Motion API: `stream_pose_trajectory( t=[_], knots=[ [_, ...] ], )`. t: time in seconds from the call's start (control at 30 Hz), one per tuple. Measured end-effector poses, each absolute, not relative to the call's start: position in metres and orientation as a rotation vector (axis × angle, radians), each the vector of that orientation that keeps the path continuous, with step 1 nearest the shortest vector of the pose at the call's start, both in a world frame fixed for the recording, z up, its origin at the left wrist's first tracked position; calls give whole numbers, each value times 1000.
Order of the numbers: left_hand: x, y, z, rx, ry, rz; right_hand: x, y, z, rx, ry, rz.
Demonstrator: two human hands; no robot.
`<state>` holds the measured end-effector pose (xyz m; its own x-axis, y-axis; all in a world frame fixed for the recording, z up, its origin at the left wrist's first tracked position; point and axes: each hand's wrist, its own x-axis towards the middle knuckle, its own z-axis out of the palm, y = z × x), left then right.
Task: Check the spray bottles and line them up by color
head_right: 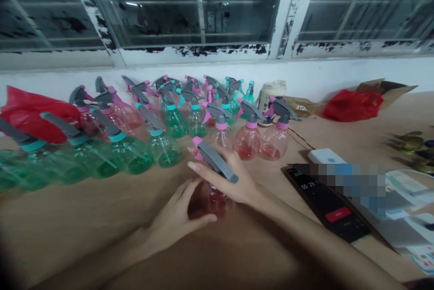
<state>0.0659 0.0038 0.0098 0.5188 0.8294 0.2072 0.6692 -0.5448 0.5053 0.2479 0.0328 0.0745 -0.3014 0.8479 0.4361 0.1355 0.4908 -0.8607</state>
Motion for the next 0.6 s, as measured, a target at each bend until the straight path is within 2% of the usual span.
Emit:
stream_pose_trajectory(
  t=[0.3, 0.6],
  knots=[
    [23, 20, 1, 2850, 1176, 248, 241, 56, 64, -835, -1722, 777],
    [15, 20, 0, 2923, 1180, 192, 234, 69, 66, -762, -1763, 743]
  ],
)
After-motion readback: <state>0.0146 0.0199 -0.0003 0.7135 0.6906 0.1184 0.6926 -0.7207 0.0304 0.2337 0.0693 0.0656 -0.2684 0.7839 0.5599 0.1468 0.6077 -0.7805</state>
